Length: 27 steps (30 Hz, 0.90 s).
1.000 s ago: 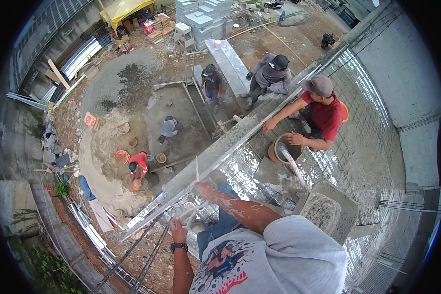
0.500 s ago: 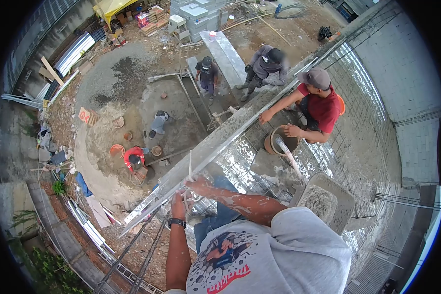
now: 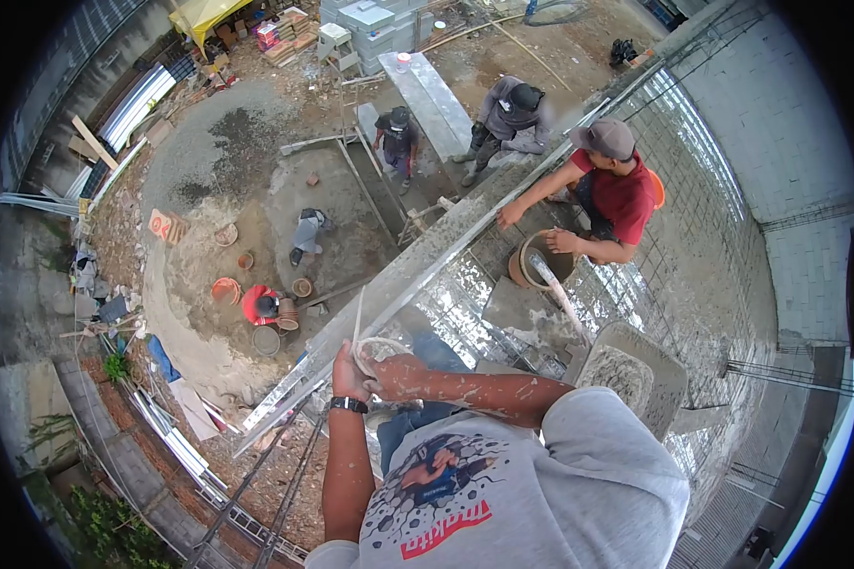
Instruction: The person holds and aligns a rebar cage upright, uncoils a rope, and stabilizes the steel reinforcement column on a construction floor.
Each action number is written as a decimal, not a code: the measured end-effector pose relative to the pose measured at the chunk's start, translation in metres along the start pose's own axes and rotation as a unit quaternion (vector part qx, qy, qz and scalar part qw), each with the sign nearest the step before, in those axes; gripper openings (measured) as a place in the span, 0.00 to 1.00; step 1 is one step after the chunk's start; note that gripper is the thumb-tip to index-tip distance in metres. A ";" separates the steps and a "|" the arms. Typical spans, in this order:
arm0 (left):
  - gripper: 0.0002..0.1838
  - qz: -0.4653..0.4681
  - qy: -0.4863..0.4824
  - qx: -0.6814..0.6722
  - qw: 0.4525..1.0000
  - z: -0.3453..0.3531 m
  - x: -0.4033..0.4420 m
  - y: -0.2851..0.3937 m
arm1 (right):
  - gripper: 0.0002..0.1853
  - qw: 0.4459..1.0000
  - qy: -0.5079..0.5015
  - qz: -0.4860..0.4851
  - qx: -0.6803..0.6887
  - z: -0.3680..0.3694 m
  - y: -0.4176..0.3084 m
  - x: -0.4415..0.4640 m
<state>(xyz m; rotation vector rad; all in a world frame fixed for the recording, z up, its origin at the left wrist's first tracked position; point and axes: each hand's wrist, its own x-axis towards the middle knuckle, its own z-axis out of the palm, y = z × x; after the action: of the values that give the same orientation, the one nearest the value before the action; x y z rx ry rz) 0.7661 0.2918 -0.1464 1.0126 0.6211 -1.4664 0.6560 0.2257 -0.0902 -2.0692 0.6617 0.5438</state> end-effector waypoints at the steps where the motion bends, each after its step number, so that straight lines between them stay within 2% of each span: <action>1: 0.19 0.010 -0.007 0.002 1.000 -0.012 0.007 -0.001 | 0.29 1.000 -0.018 -0.005 -0.003 -0.003 -0.003 -0.003; 4: 0.17 0.044 -0.018 -0.004 0.999 -0.052 0.016 0.003 | 0.28 0.994 0.035 -0.100 0.017 0.017 0.006 -0.001; 7: 0.17 0.075 -0.009 -0.009 0.997 -0.051 0.003 0.011 | 0.24 0.988 0.069 -0.134 0.030 0.026 0.005 0.003; 10: 0.17 0.093 0.066 0.036 0.993 -0.027 -0.021 0.016 | 0.26 0.993 0.029 -0.068 0.096 0.017 0.003 0.007; 11: 0.16 0.109 0.062 0.040 0.991 -0.029 -0.021 0.015 | 0.27 0.992 0.019 -0.047 0.116 0.017 0.004 0.009; 13: 0.16 0.140 0.053 0.051 0.987 -0.031 -0.020 0.012 | 0.26 0.968 0.055 -0.042 0.242 0.023 0.009 0.010; 15: 0.15 0.115 0.045 0.077 0.989 -0.027 -0.029 0.010 | 0.23 0.924 0.058 -0.041 0.375 0.027 0.023 0.023; 16: 0.15 0.103 0.041 0.089 0.990 -0.026 -0.034 0.007 | 0.18 0.920 0.123 0.015 0.371 0.029 0.022 0.027; 18: 0.15 0.107 0.045 0.138 0.984 -0.027 -0.032 0.001 | 0.16 0.854 0.112 0.094 0.500 0.026 0.025 0.032; 20: 0.16 0.096 0.051 0.180 0.978 -0.031 -0.027 -0.005 | 0.13 0.763 0.107 0.187 0.609 0.018 0.034 0.031; 25: 0.12 0.071 -0.016 0.226 0.971 -0.016 -0.061 -0.015 | 0.14 0.806 0.196 0.312 0.463 0.088 0.182 0.115; 26: 0.12 0.062 -0.033 0.243 0.967 -0.015 -0.066 -0.018 | 0.15 0.806 0.205 0.348 0.432 0.101 0.196 0.122; 27: 0.11 0.060 -0.047 0.261 0.962 -0.008 -0.073 -0.021 | 0.15 0.797 0.187 0.323 0.474 0.101 0.187 0.115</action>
<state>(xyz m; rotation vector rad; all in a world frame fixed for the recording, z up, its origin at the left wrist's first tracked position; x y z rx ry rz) 0.7430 0.3393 -0.0916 1.3481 0.0929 -1.5952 0.6125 0.1916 -0.3256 -0.9450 1.5311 0.0771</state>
